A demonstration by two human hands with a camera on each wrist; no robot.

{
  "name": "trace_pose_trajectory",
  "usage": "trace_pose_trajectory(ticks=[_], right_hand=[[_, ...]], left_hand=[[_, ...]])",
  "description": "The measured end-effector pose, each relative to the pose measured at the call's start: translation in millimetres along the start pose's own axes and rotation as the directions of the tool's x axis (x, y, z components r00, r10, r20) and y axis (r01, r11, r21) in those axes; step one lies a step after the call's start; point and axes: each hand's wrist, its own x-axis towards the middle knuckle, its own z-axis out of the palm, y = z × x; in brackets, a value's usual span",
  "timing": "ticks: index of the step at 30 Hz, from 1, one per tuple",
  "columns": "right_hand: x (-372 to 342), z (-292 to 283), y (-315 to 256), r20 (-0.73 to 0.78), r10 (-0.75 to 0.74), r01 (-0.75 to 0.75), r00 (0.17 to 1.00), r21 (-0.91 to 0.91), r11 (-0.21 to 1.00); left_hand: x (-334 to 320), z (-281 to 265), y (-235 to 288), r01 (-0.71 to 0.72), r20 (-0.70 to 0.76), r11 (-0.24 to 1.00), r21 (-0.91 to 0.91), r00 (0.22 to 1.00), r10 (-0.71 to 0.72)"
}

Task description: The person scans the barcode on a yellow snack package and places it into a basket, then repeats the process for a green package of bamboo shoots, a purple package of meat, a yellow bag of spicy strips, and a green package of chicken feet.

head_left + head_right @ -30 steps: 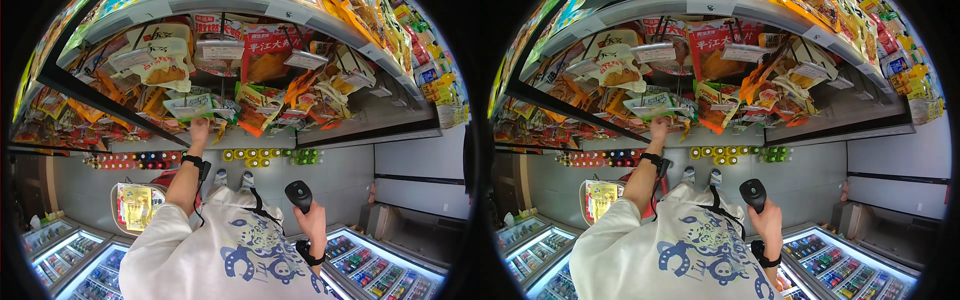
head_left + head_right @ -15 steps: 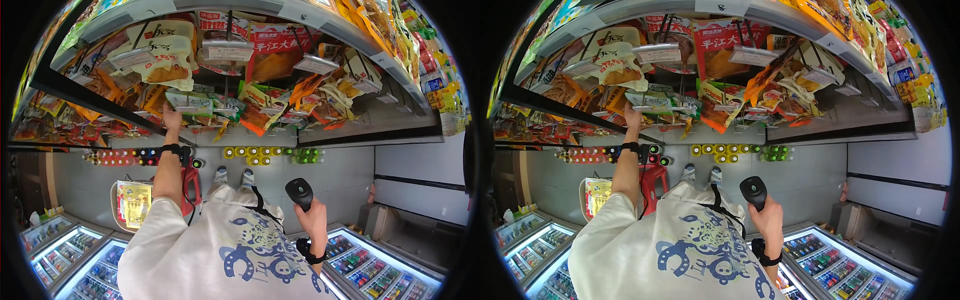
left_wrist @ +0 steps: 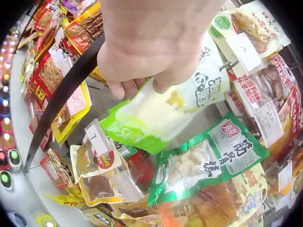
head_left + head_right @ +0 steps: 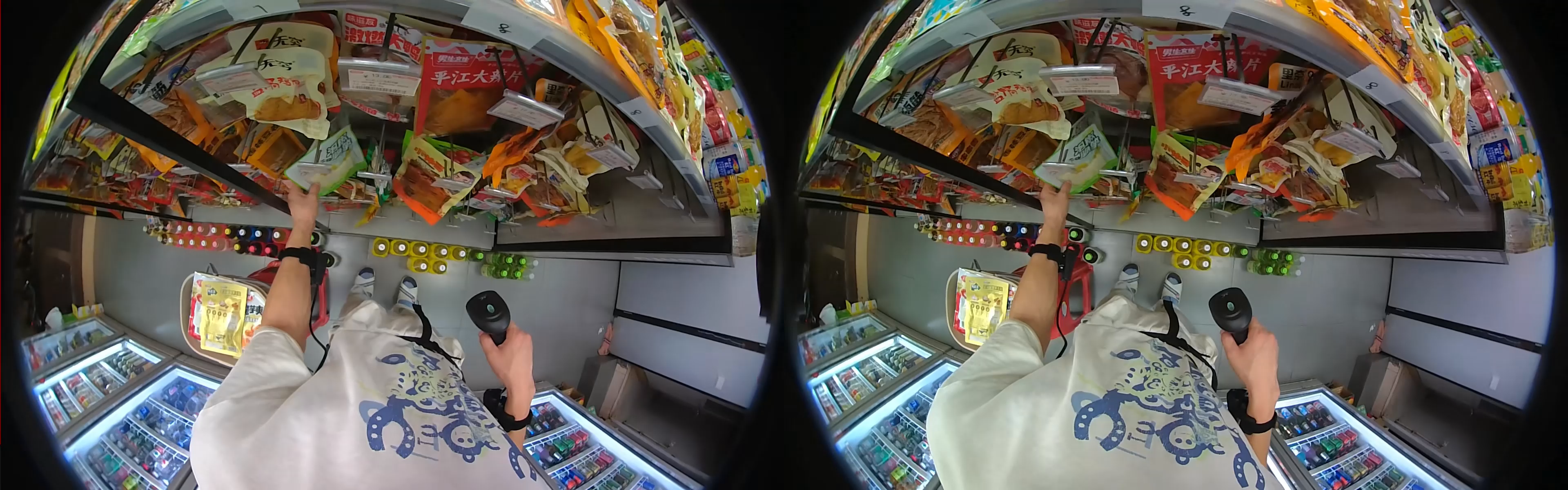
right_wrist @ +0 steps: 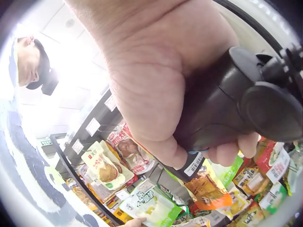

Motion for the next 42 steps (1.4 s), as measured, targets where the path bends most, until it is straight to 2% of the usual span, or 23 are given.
trace_pose_trajectory(ticks=[3, 7, 9, 11, 14, 17, 20, 24, 26, 29, 30, 36, 38, 39, 40, 41, 42], right_hand=[[6.6, -1.6, 7.1, 0.004, -0.041, 0.041, 0.999, -0.028, 0.999], [16.3, -4.8, 12.8, 0.001, -0.128, 0.128, 0.992, -0.014, 0.992], [21.8, -7.3, 14.7, 0.020, -0.156, 0.157, 0.988, -0.027, 0.987], [28.2, -9.8, 18.0, 0.032, -0.192, 0.193, 0.981, -0.037, 0.980], [37.5, -13.3, 22.8, 0.048, -0.241, 0.243, 0.969, -0.041, 0.969], [45.8, -15.6, 30.9, 0.071, -0.279, 0.282, 0.958, -0.050, 0.958], [53.1, -15.8, 40.1, 0.101, -0.316, 0.322, 0.943, -0.046, 0.946], [59.4, -18.0, 48.4, 0.146, -0.355, 0.361, 0.924, -0.018, 0.932], [63.2, -18.3, 55.2, 0.166, -0.380, 0.385, 0.910, 0.000, 0.923], [69.9, -17.1, 63.3, 0.195, -0.410, 0.416, 0.891, 0.011, 0.909], [71.9, -16.2, 65.8, 0.202, -0.420, 0.428, 0.885, 0.006, 0.904], [86.6, -5.3, 67.2, 0.280, -0.476, 0.496, 0.834, 0.001, 0.869], [88.1, -4.3, 63.5, 0.290, -0.489, 0.513, 0.823, -0.007, 0.859], [87.2, -5.6, 60.1, 0.290, -0.499, 0.518, 0.817, 0.011, 0.855], [85.5, -6.8, 57.4, 0.294, -0.507, 0.524, 0.810, 0.026, 0.852], [83.2, -7.5, 56.3, 0.303, -0.515, 0.529, 0.802, 0.040, 0.848], [82.2, -6.0, 56.8, 0.303, -0.526, 0.538, 0.795, 0.050, 0.842]], left_hand=[[-13.1, -2.0, -4.8, -0.098, -0.016, 0.995, -0.012, 0.995, 0.097], [-41.0, -8.0, 31.4, -0.075, -0.073, 0.990, -0.121, 0.995, 0.067], [-48.3, -14.6, 33.6, -0.013, -0.037, 1.000, -0.026, 0.999, 0.012], [-56.6, -16.9, 34.1, -0.054, -0.080, 0.999, -0.003, 0.995, 0.054], [-79.0, -22.6, 60.0, -0.098, -0.158, 0.976, 0.194, 0.979, 0.130], [-99.7, -27.8, 78.6, -0.029, -0.185, 0.968, 0.249, 0.980, 0.077], [-112.1, -27.2, 87.5, -0.094, -0.150, 0.965, 0.246, 0.980, 0.133], [-126.3, -25.1, 97.2, -0.123, -0.178, 0.955, 0.271, 0.968, 0.175], [-143.6, -24.0, 110.0, -0.073, -0.190, 0.912, 0.403, 0.969, 0.161], [-169.5, -26.6, 96.3, -0.051, -0.176, 0.924, 0.380, 0.976, 0.126], [-182.3, -28.5, 105.9, 0.033, -0.162, 0.910, 0.412, 0.986, 0.038], [-241.3, -53.0, 66.3, 0.036, -0.161, 0.919, 0.393, 0.986, 0.030], [-253.1, -61.0, 59.2, 0.142, -0.152, 0.976, 0.165, 0.981, -0.118], [-257.7, -63.2, 64.1, 0.217, -0.155, 0.970, 0.112, 0.968, -0.198], [-257.2, -67.2, 58.3, 0.276, -0.147, 0.958, -0.071, 0.948, -0.284], [-259.9, -70.0, 52.5, 0.332, -0.124, 0.909, -0.251, 0.921, -0.370], [-264.5, -68.4, 72.2, 0.381, -0.020, 0.781, -0.494, 0.893, -0.449]])
